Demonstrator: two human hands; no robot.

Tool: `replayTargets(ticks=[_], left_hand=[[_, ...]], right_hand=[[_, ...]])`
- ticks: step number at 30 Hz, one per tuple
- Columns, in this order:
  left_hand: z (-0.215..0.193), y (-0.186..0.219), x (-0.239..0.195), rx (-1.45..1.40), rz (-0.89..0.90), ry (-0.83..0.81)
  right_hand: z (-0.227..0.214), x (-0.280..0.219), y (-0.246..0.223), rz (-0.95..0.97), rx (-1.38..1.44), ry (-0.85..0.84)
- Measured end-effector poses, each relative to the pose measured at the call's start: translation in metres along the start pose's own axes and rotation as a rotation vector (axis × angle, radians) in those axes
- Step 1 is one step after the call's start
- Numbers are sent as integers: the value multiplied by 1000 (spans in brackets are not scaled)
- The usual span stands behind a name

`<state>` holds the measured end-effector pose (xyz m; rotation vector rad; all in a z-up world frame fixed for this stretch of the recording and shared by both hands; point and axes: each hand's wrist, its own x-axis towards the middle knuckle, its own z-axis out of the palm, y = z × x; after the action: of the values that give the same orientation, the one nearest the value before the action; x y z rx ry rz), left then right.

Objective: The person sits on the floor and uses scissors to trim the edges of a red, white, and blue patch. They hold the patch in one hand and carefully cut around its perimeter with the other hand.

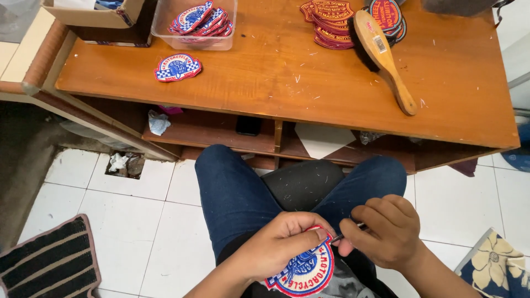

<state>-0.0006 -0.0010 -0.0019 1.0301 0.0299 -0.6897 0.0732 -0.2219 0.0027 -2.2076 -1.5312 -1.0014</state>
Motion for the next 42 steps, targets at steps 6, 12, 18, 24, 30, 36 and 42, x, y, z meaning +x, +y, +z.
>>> replayTargets(ticks=[6, 12, 18, 24, 30, 36, 42], left_hand=[[0, 1, 0, -23, -26, 17], [1, 5, -3, 28, 49, -4], [5, 13, -6, 135, -33, 141], [4, 11, -5, 84, -9, 61], [1, 8, -4, 37, -47, 49], [2, 8, -3, 41, -45, 49], [2, 7, -3, 33, -59, 49]], right_hand=[[1, 3, 1, -4, 13, 9], [7, -14, 5, 117, 269, -13], [13, -21, 5, 281, 414, -123], [8, -7, -1, 121, 182, -10], [6, 1, -1, 65, 85, 21], [6, -2, -2, 31, 41, 46], [6, -2, -2, 21, 1, 52]])
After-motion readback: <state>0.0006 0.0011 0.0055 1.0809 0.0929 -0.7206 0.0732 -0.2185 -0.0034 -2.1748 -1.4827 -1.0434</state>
